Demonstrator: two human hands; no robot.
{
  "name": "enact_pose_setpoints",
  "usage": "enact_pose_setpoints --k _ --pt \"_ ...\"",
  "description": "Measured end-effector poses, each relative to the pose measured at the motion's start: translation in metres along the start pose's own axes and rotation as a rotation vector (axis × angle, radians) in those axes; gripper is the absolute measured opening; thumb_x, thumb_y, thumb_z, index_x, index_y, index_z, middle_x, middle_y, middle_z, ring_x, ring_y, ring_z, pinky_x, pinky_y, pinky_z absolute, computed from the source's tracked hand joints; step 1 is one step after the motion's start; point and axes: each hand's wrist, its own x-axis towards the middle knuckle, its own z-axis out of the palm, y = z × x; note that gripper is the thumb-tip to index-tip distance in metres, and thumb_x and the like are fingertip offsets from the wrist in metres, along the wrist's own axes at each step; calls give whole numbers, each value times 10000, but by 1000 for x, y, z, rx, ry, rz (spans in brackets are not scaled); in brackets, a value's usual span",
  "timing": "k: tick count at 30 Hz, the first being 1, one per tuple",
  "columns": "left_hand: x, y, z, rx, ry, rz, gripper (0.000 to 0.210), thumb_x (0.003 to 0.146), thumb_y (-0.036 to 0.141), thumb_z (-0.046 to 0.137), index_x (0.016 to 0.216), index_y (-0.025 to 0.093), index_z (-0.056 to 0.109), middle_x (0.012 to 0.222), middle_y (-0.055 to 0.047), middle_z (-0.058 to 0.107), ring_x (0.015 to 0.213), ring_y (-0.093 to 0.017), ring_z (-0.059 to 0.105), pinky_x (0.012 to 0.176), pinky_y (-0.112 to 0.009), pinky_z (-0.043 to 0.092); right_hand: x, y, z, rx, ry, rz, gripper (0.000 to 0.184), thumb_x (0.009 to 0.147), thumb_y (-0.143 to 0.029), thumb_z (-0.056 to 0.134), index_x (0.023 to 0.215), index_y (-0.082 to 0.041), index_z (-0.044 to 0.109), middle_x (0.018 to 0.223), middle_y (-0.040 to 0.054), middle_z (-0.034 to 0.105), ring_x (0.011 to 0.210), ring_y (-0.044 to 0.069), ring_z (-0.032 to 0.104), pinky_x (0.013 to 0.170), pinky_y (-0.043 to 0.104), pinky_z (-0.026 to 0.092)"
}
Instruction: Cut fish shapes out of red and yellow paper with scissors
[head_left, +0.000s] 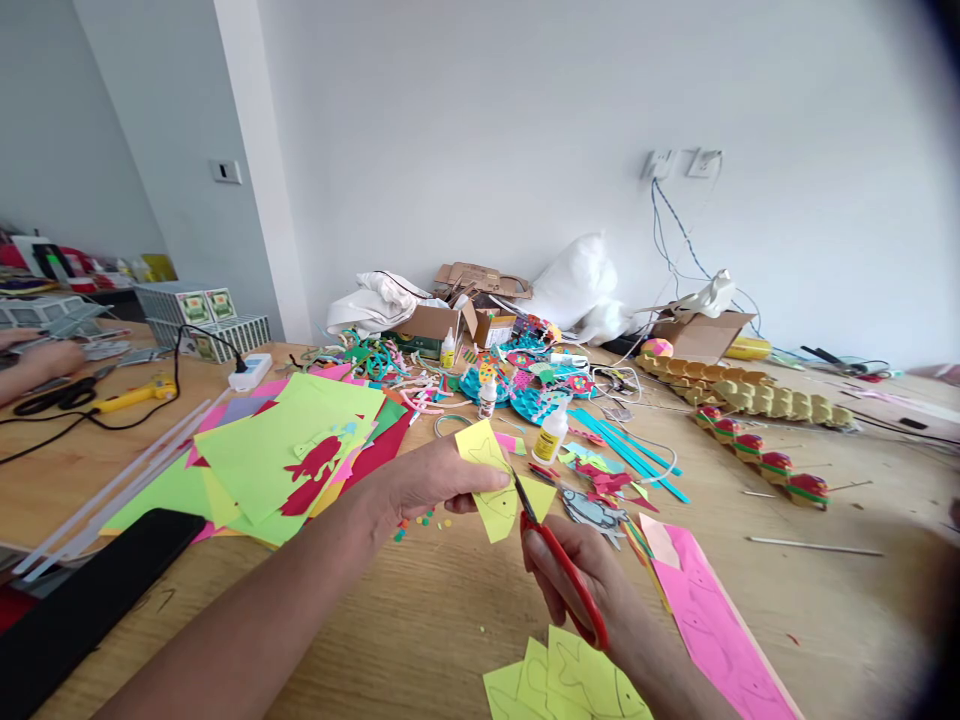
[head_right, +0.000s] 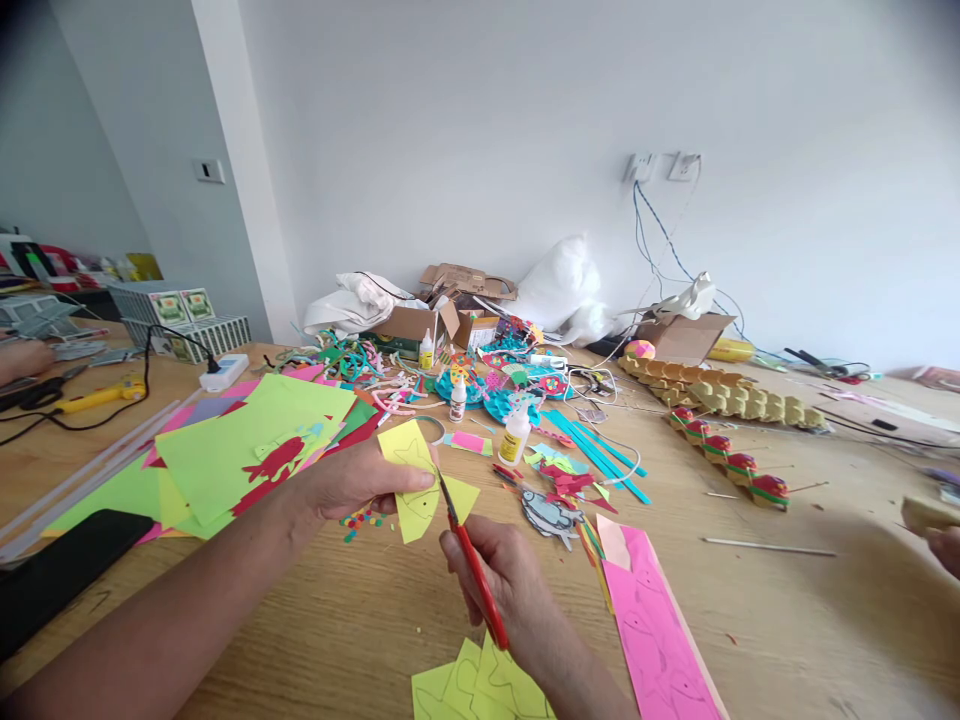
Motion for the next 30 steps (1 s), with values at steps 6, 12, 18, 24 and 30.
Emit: enact_pose_setpoints --k 6,12,18,24,30 --pt "0 -2 -2 25 8 25 68 704 207 575 674 152 551 564 32 486 451 -55 364 420 -199 223 0 -5 0 -21 2 7 412 756 -587 398 575 -218 423 351 -78 381 298 74 314 334 190 202" --pt "1 2 -1 1 -16 9 161 673 251 640 694 146 520 560 49 475 451 -47 381 405 -180 233 1 -4 0 -22 9 24 413 749 -591 403 560 -224 414 338 -76 387 283 78 314 321 192 199" --pt "1 2 3 -47 45 61 240 682 263 660 854 163 524 610 46 528 488 -65 452 422 -180 270 5 4 1 26 17 30 412 752 -594 391 579 -222 429 332 -83 371 284 85 323 333 192 200" --pt "2 0 2 -30 32 66 140 721 261 632 779 167 546 604 36 540 489 -65 456 434 -187 277 2 2 1 70 -2 -1 426 776 -597 369 596 -215 428 343 -81 389 294 77 297 371 200 205" --pt "0 2 4 -7 17 107 88 741 227 598 767 175 532 594 30 520 496 -71 441 423 -187 270 0 1 -1 99 -10 -67 459 794 -618 362 592 -209 416 391 -67 412 335 79 336 399 206 221"
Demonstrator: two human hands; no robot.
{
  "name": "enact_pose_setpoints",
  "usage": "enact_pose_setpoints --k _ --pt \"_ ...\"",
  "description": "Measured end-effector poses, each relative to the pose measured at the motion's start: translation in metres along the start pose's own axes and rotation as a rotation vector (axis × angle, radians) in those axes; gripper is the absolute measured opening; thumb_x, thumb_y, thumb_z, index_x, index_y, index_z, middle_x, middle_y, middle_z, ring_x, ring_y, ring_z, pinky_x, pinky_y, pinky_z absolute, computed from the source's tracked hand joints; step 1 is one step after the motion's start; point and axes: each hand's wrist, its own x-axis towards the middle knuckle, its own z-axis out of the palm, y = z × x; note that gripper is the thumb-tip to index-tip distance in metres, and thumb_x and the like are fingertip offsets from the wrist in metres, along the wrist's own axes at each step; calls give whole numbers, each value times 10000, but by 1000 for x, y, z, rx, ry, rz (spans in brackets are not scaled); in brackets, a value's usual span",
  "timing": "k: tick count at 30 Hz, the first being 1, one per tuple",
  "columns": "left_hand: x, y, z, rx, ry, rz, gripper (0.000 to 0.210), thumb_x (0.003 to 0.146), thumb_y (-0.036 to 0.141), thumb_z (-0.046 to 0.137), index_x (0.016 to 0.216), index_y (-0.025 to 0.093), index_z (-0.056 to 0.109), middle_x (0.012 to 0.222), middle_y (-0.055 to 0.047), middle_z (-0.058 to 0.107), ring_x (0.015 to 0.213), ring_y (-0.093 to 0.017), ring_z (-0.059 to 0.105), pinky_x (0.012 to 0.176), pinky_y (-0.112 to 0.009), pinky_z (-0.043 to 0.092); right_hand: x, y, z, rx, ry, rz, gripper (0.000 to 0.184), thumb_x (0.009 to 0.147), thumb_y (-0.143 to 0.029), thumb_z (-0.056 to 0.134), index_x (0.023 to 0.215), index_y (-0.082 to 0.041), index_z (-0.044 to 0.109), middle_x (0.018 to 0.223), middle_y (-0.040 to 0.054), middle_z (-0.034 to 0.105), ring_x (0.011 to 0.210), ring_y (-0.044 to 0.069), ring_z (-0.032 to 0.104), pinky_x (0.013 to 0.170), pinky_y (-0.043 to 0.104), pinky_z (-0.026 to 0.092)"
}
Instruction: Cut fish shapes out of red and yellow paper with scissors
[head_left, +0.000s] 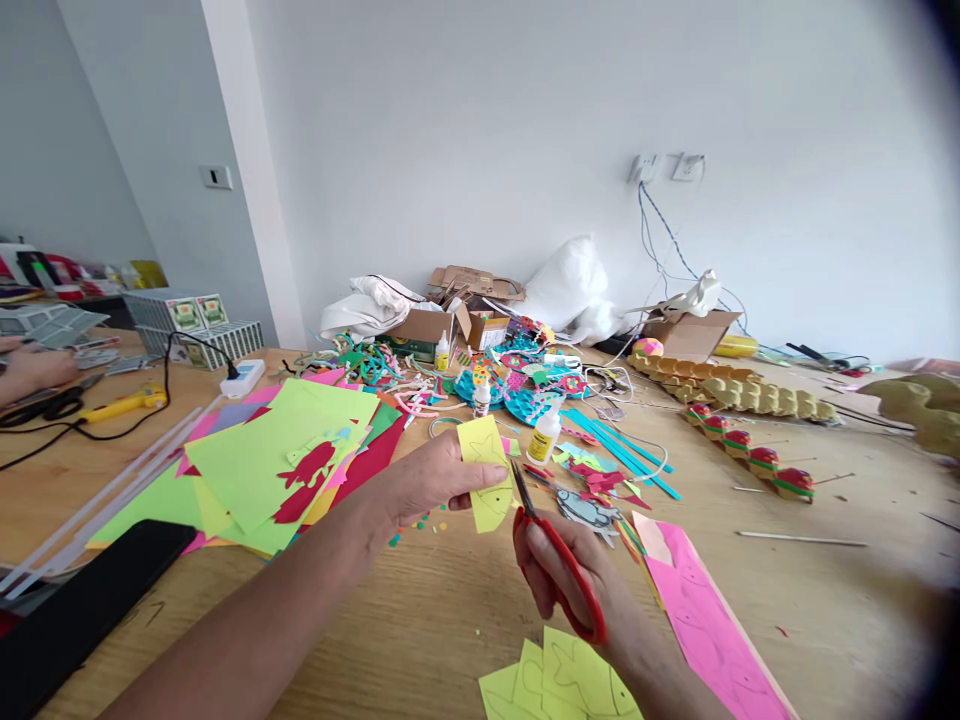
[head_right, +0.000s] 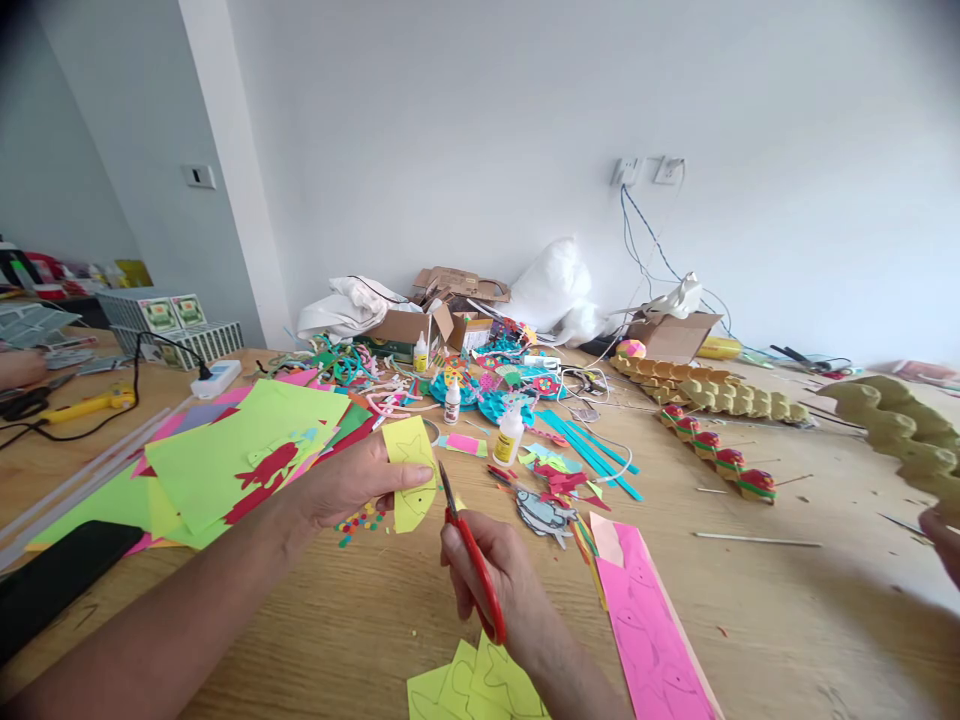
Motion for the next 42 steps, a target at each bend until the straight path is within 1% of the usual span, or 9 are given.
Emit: enact_pose_setpoints --k 4,11,19,23,25,27,30,38,42 --pt "0 0 1 1 18 -29 83 726 204 596 752 181 520 600 36 517 495 -70 446 420 -184 272 0 1 -1 -2 -27 -11 469 785 -637 378 613 -204 428 404 -70 411 338 79 342 390 204 212" --pt "2 -2 0 -19 -4 -56 118 708 230 629 754 188 528 609 45 530 508 -71 465 442 -185 290 1 3 0 11 -25 -11 501 759 -675 402 597 -201 423 396 -68 411 332 71 335 383 199 206" --pt "1 0 2 -8 20 -63 62 730 173 584 745 188 526 588 54 516 497 -69 459 422 -183 279 2 6 1 36 -17 -13 467 790 -631 412 598 -206 419 381 -84 384 310 64 312 362 193 203" --pt "2 -1 2 19 29 -65 53 729 179 587 757 176 543 603 44 534 501 -69 467 421 -181 283 2 9 1 32 -11 -5 457 788 -627 399 605 -209 426 375 -85 384 296 67 318 345 190 197" --pt "2 -2 1 19 37 -64 98 720 193 606 806 175 564 615 42 538 504 -70 470 420 -181 280 2 9 1 40 -9 -3 454 781 -627 403 597 -212 420 377 -87 375 290 65 313 336 189 192" --pt "2 -2 0 10 35 -60 200 709 211 627 899 179 573 629 43 538 504 -71 469 419 -181 274 2 8 1 43 -8 3 455 774 -628 404 587 -213 416 378 -88 369 285 62 309 329 188 190" --pt "2 -1 -1 5 13 -58 282 708 230 631 970 168 550 643 47 531 512 -67 465 419 -175 274 2 6 2 44 -8 11 456 772 -627 400 579 -215 412 374 -87 372 282 62 309 324 187 198" --pt "0 1 -3 39 -41 -69 146 742 223 583 834 152 495 640 50 497 531 -53 458 448 -164 303 2 7 3 69 -30 24 478 752 -656 407 574 -212 391 390 -87 376 280 50 312 322 177 170" --pt "1 -2 -8 103 -53 -52 179 715 270 597 784 155 478 637 44 497 519 -58 449 439 -170 309 1 8 1 49 -43 17 467 767 -640 402 582 -212 395 365 -89 374 278 52 314 330 176 180"
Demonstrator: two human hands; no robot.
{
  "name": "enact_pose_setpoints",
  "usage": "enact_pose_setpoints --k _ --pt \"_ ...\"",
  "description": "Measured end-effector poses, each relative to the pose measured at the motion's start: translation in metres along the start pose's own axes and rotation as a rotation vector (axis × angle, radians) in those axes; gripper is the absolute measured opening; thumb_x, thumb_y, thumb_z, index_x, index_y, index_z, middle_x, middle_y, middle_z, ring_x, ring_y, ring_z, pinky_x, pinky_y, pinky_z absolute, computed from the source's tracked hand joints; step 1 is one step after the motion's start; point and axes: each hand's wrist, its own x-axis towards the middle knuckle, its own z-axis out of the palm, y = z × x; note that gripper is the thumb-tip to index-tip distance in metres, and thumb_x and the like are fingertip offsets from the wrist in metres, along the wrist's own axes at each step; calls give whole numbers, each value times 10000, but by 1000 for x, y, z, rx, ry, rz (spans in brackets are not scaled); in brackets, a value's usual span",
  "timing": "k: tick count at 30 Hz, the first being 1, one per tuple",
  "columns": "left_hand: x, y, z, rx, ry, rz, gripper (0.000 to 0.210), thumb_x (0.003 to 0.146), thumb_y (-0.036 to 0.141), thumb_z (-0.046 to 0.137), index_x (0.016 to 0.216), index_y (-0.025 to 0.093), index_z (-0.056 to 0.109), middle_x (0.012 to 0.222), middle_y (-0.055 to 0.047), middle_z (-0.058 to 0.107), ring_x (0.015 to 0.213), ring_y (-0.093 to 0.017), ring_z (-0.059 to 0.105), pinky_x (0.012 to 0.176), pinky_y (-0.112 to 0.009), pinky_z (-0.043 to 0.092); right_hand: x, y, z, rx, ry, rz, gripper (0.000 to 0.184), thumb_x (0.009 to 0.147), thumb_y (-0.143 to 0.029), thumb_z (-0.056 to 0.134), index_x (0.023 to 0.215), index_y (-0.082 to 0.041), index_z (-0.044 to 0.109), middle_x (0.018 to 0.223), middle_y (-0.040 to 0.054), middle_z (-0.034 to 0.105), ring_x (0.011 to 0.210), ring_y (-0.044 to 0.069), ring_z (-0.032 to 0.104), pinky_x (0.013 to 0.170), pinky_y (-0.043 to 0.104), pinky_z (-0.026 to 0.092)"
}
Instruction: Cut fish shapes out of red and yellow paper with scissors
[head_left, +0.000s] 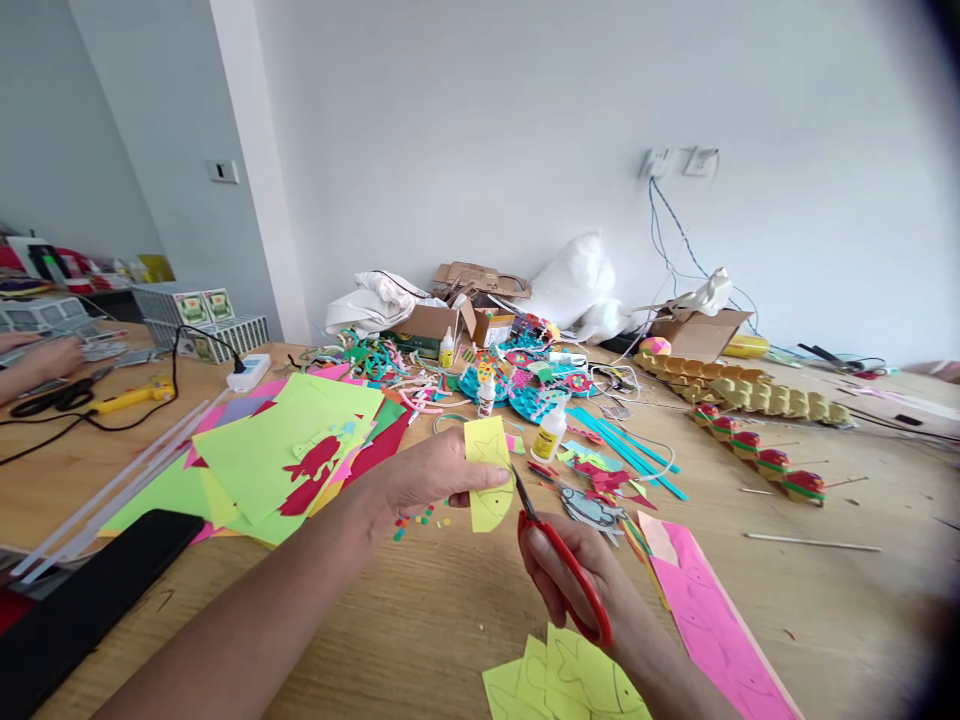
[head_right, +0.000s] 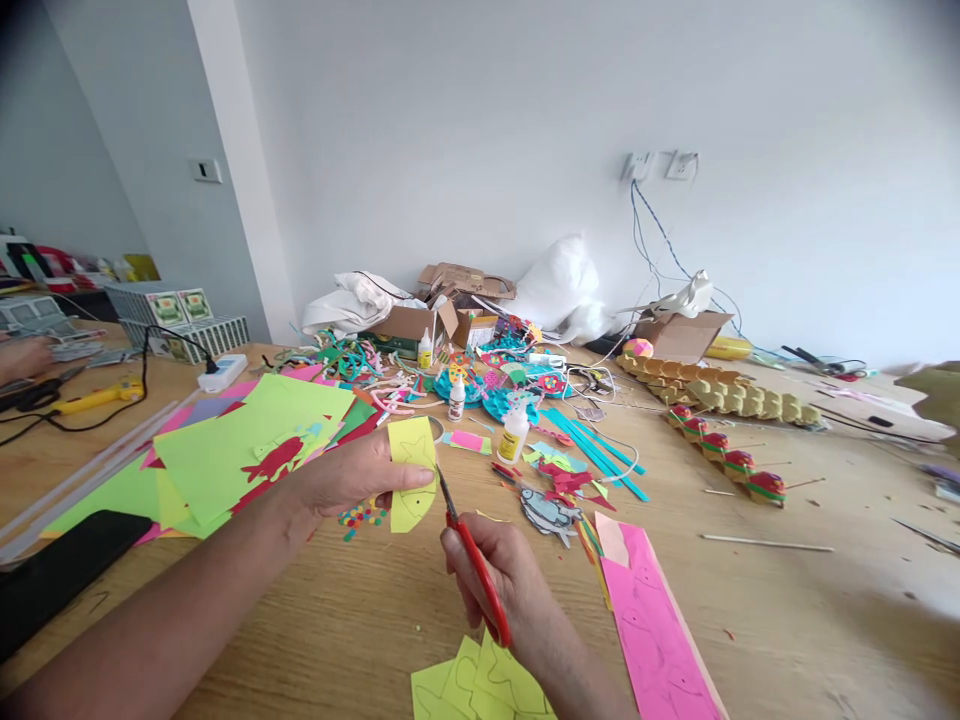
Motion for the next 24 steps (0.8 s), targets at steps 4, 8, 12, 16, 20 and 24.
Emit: enact_pose_setpoints --k 4,8,12,16,20,24 --pt "2 -2 -4 -18 -50 -11 210 687 280 609 814 159 492 647 48 479 520 -59 448 436 -167 297 0 -3 -1 -44 -15 19 465 772 -635 393 590 -208 412 352 -88 376 279 53 310 333 172 211" --pt "0 0 -7 -25 -76 -13 216 677 275 619 816 159 501 634 53 472 513 -57 434 440 -169 292 -1 -7 -3 -96 -31 34 472 772 -641 388 594 -205 418 344 -92 359 284 53 307 329 169 226" --pt "-1 1 -8 -34 -108 -30 192 661 259 630 754 161 494 607 58 462 501 -58 422 437 -174 285 -2 -10 -5 -176 -58 27 450 794 -617 384 603 -209 406 361 -87 358 296 60 322 317 172 222" --pt "-1 0 -12 18 -133 -39 172 658 258 624 709 154 497 619 42 473 519 -70 435 457 -187 306 -2 -14 -7 -339 -35 -2 411 828 -537 399 570 -220 353 381 -66 380 325 77 388 318 181 229" --pt "0 -1 -16 74 -166 -28 175 662 275 616 713 148 508 643 28 483 550 -81 455 473 -191 321 -1 -17 -8 -404 -19 -27 412 826 -516 409 547 -227 314 383 -63 364 327 85 404 318 190 235" --pt "3 -5 -16 52 -140 -40 209 689 332 608 737 147 524 643 24 504 529 -76 446 463 -187 308 0 -15 -7 -333 -8 -2 432 813 -567 389 553 -226 338 388 -73 340 329 87 401 333 190 240"
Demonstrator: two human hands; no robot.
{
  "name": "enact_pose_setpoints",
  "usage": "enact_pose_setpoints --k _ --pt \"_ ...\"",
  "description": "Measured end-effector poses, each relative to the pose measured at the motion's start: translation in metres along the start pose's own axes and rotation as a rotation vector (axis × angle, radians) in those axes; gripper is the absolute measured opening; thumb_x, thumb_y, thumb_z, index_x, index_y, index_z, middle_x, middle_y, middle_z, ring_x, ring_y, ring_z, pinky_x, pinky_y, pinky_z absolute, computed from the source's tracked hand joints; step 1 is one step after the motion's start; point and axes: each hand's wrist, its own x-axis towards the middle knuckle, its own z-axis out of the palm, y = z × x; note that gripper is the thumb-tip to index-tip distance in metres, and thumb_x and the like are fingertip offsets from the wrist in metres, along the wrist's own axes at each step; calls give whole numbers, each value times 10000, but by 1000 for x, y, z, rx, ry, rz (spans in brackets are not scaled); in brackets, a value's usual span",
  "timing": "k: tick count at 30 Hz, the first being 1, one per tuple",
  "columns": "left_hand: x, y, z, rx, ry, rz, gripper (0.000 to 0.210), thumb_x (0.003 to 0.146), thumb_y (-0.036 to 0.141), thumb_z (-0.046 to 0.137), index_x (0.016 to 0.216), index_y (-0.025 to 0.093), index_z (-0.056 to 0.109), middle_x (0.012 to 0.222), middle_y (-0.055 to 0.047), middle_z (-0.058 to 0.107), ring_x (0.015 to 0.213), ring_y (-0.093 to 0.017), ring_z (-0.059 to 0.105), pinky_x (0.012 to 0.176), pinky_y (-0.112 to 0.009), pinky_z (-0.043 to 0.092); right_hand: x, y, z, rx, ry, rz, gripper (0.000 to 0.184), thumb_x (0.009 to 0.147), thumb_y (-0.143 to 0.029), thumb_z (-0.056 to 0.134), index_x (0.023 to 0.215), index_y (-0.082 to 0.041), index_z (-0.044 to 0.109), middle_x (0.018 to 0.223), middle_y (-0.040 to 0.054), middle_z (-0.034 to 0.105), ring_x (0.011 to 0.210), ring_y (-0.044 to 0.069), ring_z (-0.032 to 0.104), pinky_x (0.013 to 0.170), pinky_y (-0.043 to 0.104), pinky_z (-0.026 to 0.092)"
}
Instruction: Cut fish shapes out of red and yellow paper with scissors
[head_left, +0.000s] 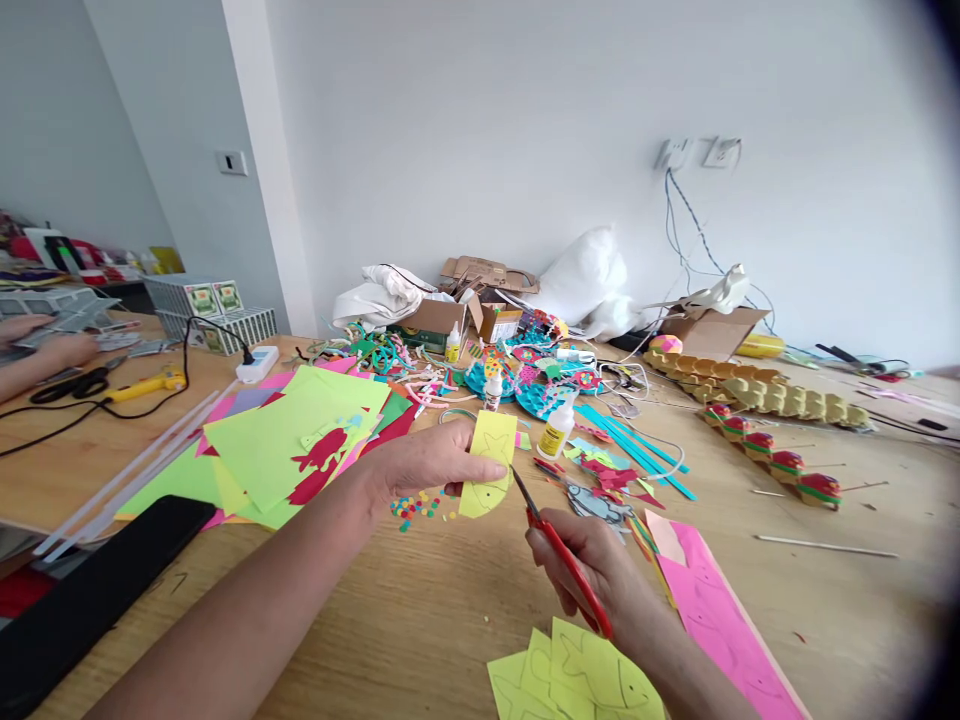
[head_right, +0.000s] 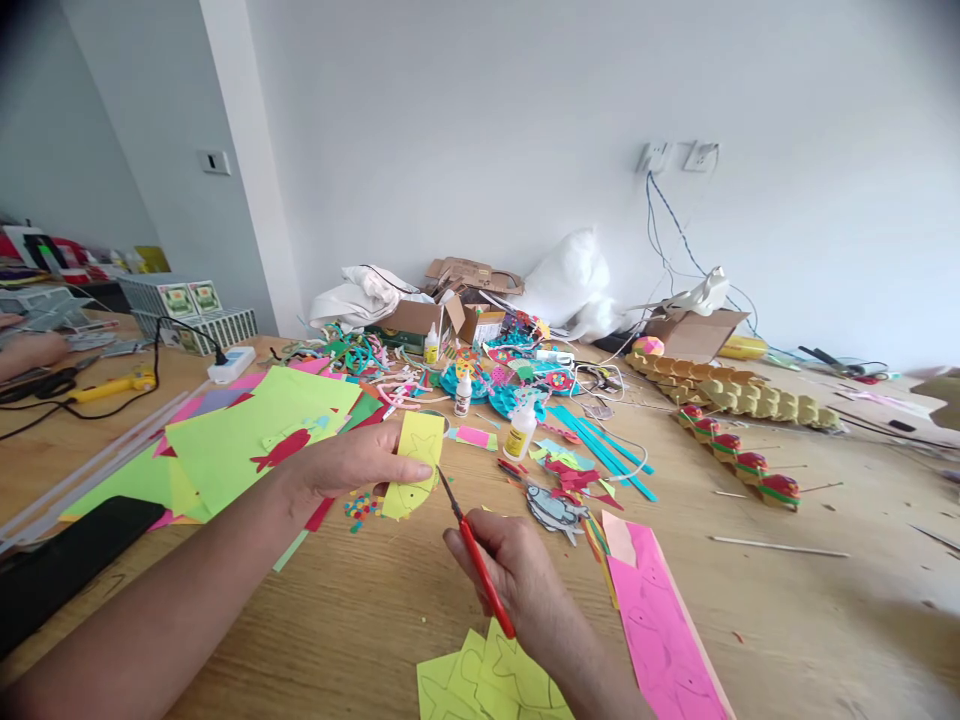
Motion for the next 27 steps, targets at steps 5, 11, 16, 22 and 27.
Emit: enact_pose_setpoints --k 5,11,16,22,27 --pt "3 -3 5 -41 95 48 241 682 366 619 740 139 560 694 -6 557 631 -117 517 553 -214 376 -1 3 1 89 5 9 448 805 -599 377 572 -217 380 359 -75 375 310 70 323 352 191 232" --pt "3 -2 7 -69 99 35 235 670 350 625 751 137 571 712 -11 571 637 -120 527 575 -221 391 -1 4 2 145 -15 -16 445 806 -600 379 611 -203 429 362 -66 420 317 71 311 375 197 245" --pt "4 -3 6 -91 87 31 228 663 336 623 760 136 570 712 -7 565 614 -107 516 562 -213 386 0 3 2 178 -39 -14 480 772 -656 387 588 -213 395 360 -72 405 305 62 294 357 192 226" --pt "4 -3 6 -111 83 8 308 630 321 650 868 141 574 695 7 557 560 -90 490 499 -194 358 0 6 2 181 -51 -1 507 761 -686 373 620 -202 427 360 -73 400 301 63 309 334 176 217" --pt "4 -3 5 -107 69 -4 251 645 319 620 809 138 565 701 4 550 567 -89 488 504 -196 359 0 6 2 178 -56 -4 511 760 -687 381 613 -200 429 364 -74 396 302 59 307 332 174 212"
